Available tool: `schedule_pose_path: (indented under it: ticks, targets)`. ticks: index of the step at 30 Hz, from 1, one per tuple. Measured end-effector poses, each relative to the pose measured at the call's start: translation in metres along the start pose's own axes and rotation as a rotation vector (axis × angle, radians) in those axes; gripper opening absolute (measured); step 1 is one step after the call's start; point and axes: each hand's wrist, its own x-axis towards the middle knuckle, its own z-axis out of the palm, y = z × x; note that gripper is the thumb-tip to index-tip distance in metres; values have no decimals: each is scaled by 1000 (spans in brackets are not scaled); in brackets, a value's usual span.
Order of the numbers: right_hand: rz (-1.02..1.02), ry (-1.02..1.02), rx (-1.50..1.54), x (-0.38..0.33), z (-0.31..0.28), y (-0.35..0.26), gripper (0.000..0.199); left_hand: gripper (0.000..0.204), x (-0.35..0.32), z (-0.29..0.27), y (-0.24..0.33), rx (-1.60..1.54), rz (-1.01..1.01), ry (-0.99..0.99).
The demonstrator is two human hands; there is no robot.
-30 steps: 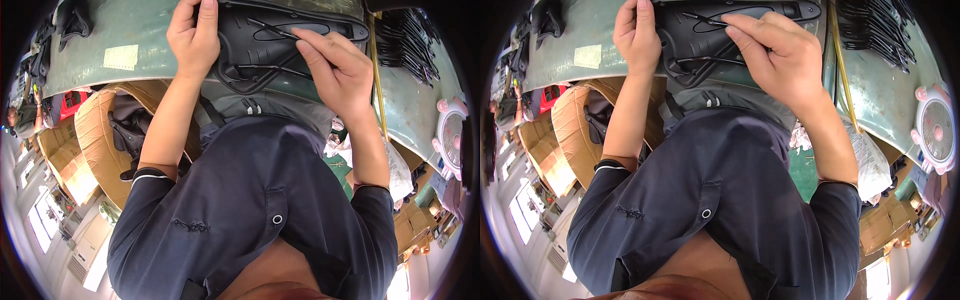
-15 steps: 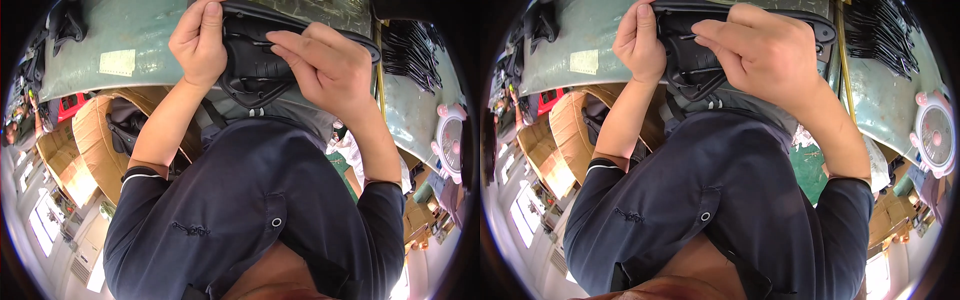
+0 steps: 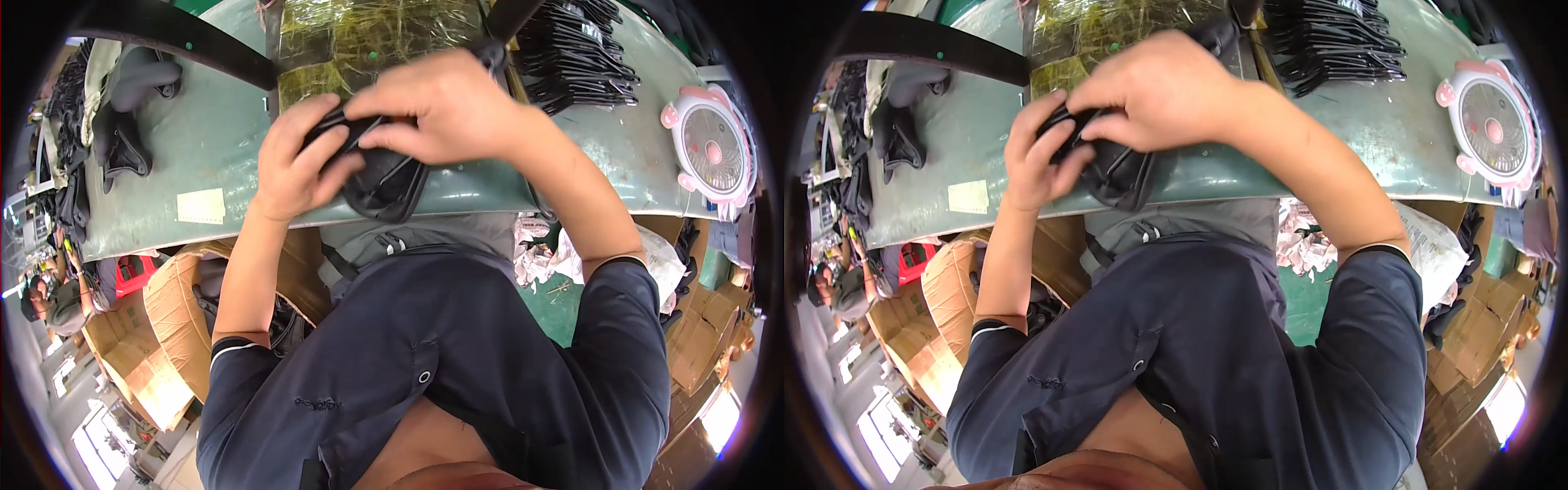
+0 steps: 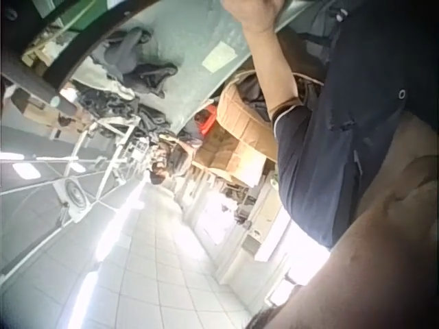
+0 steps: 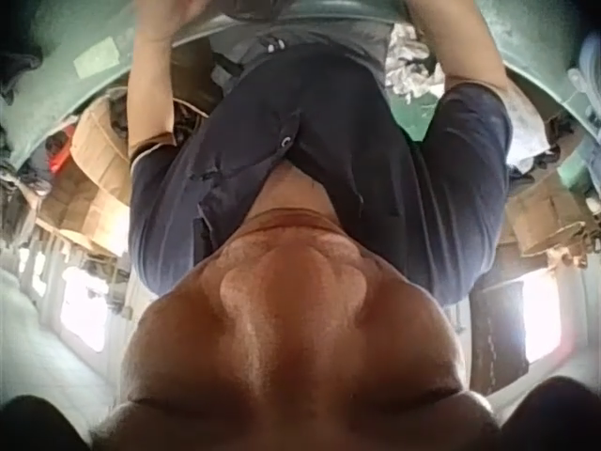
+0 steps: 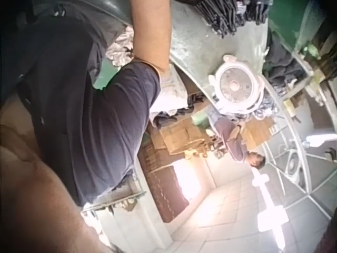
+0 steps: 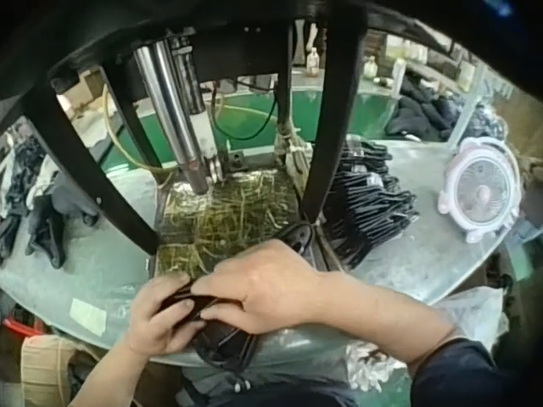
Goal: Assembling bicycle seats by manually inserting rails and using a press machine to secure components.
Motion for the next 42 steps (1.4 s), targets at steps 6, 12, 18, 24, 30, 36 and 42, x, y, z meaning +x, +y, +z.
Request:
schedule_pose_path:
  ticks: [6, 12, 18, 24, 30, 36, 42]
  targets:
    - [449, 341, -386, -23, 11, -26, 58, 18, 27, 35, 42, 369, -523, 216]
    - [481, 342, -426, -27, 37, 20, 50, 24, 45, 60, 5, 232, -389, 196]
    - [445, 506, -432, 7, 31, 38, 34, 21, 58, 70, -41, 202, -346, 290]
    - [470, 545, -357, -6, 43, 37, 62, 43, 49, 69, -32, 255, -362, 317]
    - [595, 557, -179, -15, 27, 39, 52, 53, 65, 60, -13, 265, -734, 114]
    - [560, 344, 226, -63, -20, 7, 50, 52, 55, 16, -6, -316, -1002, 115]
    - [808, 500, 288, -148, -24, 8, 83, 39, 97, 23, 69, -1305, -1231, 108]
